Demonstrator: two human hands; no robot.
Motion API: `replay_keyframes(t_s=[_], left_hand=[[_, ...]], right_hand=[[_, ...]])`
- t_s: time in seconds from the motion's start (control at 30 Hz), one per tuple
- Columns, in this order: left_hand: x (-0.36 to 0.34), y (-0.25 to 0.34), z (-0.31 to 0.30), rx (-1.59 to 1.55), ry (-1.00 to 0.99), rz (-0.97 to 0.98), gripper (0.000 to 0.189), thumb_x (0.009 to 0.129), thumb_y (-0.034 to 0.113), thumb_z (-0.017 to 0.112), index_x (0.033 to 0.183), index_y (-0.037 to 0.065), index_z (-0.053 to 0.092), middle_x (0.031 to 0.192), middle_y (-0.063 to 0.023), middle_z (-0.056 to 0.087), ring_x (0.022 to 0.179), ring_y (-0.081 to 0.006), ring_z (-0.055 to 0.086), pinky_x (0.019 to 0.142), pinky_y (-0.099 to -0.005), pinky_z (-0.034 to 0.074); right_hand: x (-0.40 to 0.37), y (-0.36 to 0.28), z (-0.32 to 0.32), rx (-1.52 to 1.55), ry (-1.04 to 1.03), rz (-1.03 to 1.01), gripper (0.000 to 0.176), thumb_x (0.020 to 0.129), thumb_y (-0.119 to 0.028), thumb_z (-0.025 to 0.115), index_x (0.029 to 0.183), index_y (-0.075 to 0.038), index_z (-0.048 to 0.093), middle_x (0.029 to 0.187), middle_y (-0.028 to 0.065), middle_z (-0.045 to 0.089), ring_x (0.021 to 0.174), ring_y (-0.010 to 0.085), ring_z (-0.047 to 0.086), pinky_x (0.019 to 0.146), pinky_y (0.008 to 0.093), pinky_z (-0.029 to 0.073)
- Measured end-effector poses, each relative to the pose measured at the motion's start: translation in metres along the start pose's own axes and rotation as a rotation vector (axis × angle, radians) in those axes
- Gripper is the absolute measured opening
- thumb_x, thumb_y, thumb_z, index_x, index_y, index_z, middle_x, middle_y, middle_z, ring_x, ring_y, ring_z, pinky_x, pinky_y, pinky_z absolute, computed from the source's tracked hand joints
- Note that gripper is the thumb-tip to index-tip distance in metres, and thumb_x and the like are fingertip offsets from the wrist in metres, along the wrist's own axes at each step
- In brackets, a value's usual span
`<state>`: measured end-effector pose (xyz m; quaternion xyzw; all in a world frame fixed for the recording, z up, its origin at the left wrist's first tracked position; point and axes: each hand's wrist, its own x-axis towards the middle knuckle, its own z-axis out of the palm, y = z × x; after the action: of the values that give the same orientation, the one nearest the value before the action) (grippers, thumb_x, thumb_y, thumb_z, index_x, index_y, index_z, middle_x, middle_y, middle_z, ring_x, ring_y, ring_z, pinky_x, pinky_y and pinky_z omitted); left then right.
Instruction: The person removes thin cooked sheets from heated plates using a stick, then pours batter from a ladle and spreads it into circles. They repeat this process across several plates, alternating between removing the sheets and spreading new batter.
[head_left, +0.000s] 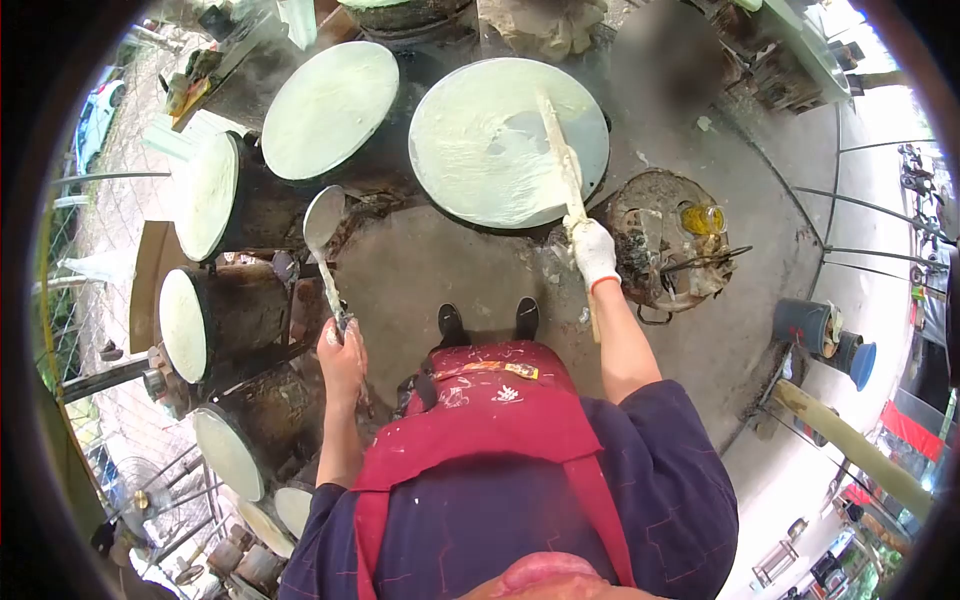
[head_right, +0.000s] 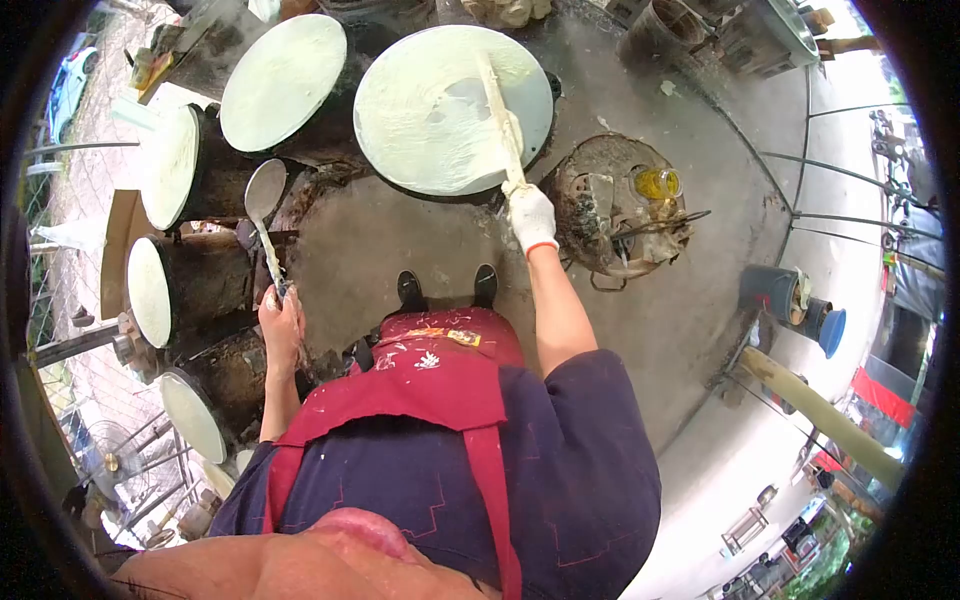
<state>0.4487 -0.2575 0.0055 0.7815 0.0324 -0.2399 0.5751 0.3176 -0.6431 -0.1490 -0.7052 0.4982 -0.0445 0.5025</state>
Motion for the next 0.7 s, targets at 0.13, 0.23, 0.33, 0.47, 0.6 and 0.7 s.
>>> replay_keyframes(t_s=[0.13,0.23,0.33,0.47,0.6,0.7], left_hand=[[-0.016,0.007,0.025,0.002,0.034,0.015,0.011,0.097,0.010,0.051,0.086,0.010,0.048,0.060,0.0074,0.041,0.041,-0.0012,0.036,0.035,-0.0188,0.029],[-0.026,0.012,0.040,-0.014,0.097,0.000,0.016,0.098,0.013,0.050,0.084,0.008,0.046,0.056,0.0053,0.039,0.038,-0.0040,0.034,0.033,-0.0211,0.028],[-0.030,0.014,0.049,0.033,0.098,0.028,0.016,0.098,0.013,0.050,0.084,0.007,0.046,0.056,0.0050,0.038,0.038,-0.0041,0.034,0.033,-0.0211,0.028],[-0.032,0.020,0.061,0.076,0.076,0.007,0.009,0.097,0.009,0.049,0.088,0.008,0.048,0.060,0.0056,0.043,0.040,-0.0022,0.037,0.034,-0.0192,0.029],[-0.036,0.016,0.066,0.054,0.075,-0.010,0.008,0.096,0.009,0.050,0.089,0.007,0.049,0.060,0.0053,0.043,0.041,-0.0023,0.037,0.034,-0.0193,0.029],[-0.040,0.012,0.066,0.062,0.112,-0.023,0.004,0.095,0.008,0.053,0.093,0.006,0.050,0.061,0.0049,0.044,0.042,-0.0026,0.039,0.036,-0.0186,0.032]], right_hand=[[-0.047,0.018,0.003,-0.266,-0.107,-0.292,0.039,0.091,-0.044,0.051,0.088,-0.008,0.064,0.080,0.0241,0.064,0.080,0.0409,0.063,0.069,0.0466,0.050],[-0.019,0.035,-0.030,-0.280,0.003,-0.186,0.042,0.090,-0.049,0.052,0.087,-0.009,0.063,0.082,0.0240,0.064,0.082,0.0426,0.062,0.070,0.0496,0.049],[0.051,0.043,-0.056,-0.259,0.063,-0.194,0.042,0.089,-0.047,0.056,0.087,-0.006,0.063,0.079,0.0241,0.064,0.078,0.0428,0.062,0.066,0.0492,0.048],[0.033,0.030,-0.061,0.090,-0.233,-0.076,0.040,0.088,-0.045,0.058,0.085,-0.006,0.064,0.077,0.0218,0.064,0.070,0.0400,0.062,0.062,0.0444,0.049],[0.023,0.054,-0.071,-0.305,-0.117,-0.244,0.056,0.090,-0.049,0.050,0.134,-0.014,0.050,0.091,0.0244,0.066,0.084,0.0392,0.065,0.072,0.0449,0.051],[0.096,0.039,-0.089,-0.378,-0.020,-0.375,0.064,0.091,-0.056,0.047,0.137,-0.013,0.046,0.094,0.0263,0.065,0.089,0.0388,0.065,0.075,0.0453,0.051]])
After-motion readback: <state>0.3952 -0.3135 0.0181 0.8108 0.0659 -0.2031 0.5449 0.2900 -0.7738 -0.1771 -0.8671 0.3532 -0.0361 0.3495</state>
